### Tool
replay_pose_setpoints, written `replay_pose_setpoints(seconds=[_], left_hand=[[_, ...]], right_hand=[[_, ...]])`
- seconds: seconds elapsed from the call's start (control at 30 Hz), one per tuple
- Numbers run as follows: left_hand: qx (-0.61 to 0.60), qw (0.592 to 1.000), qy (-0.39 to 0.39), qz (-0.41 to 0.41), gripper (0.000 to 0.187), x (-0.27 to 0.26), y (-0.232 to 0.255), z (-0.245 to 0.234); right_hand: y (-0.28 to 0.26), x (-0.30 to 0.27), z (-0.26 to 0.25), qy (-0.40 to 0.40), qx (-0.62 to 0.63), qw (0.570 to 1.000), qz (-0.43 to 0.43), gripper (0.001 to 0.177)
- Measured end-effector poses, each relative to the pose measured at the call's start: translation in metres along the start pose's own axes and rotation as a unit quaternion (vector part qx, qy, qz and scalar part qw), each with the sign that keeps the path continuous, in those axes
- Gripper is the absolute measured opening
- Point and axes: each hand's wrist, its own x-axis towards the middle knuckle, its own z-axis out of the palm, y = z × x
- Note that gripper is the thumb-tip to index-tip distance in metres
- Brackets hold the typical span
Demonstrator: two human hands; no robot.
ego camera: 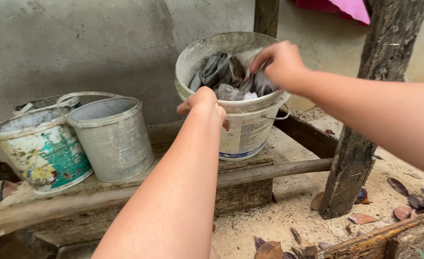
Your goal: The person picks up a white sack from a bucket, shakes it out, and then folds it flat on a wooden table outside.
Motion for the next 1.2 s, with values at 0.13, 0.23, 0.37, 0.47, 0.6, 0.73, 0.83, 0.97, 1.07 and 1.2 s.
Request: replay_pose_setpoints(seconds=[0.13, 0.23, 0.37, 0.47, 0.6, 0.73, 0.83, 0.97, 1.07, 1.2], left_hand=[[-0.032, 0.999, -0.012, -0.008, 0.087, 0.001, 0.008, -0.015], [-0.133, 0.99, -0.049, -0.021, 0.094, 0.005, 0.006, -0.021], [-0.246, 0.965, -0.083, 0.036, 0.088, 0.013, -0.022, -0.01], [-0.261, 0.957, -0.086, 0.088, 0.079, 0.022, -0.029, 0.0], [-0.171, 0.981, -0.047, 0.08, 0.081, 0.016, -0.018, 0.008], [-0.1, 0.984, -0.043, 0.143, 0.074, 0.001, -0.011, 0.021], [-0.104, 0.98, -0.058, 0.16, 0.074, -0.001, 0.003, 0.023], [-0.095, 0.982, -0.042, 0.158, 0.072, 0.007, 0.009, 0.018], [-0.05, 0.99, -0.002, 0.132, 0.067, 0.02, 0.008, 0.015], [-0.06, 0.987, -0.004, 0.147, 0.055, 0.048, 0.005, 0.021]], right_hand=[[0.005, 0.024, -0.001, 0.097, 0.369, 0.922, 0.064, 0.033], [0.011, 0.036, 0.003, 0.109, 0.615, 0.774, 0.102, 0.031], [0.017, 0.05, -0.003, 0.084, 0.799, 0.58, 0.134, 0.031], [0.028, 0.052, 0.0, 0.042, 0.848, 0.52, 0.095, 0.031], [0.032, 0.047, -0.009, 0.028, 0.674, 0.738, 0.009, 0.032], [0.035, 0.028, -0.029, 0.047, 0.672, 0.738, 0.046, 0.031], [0.025, 0.022, -0.038, 0.049, 0.695, 0.715, 0.063, 0.031], [0.019, 0.011, -0.04, 0.049, 0.702, 0.706, 0.08, 0.031], [0.011, 0.001, -0.037, 0.046, 0.702, 0.705, 0.093, 0.033], [0.013, -0.003, -0.044, 0.044, 0.699, 0.707, 0.099, 0.035]])
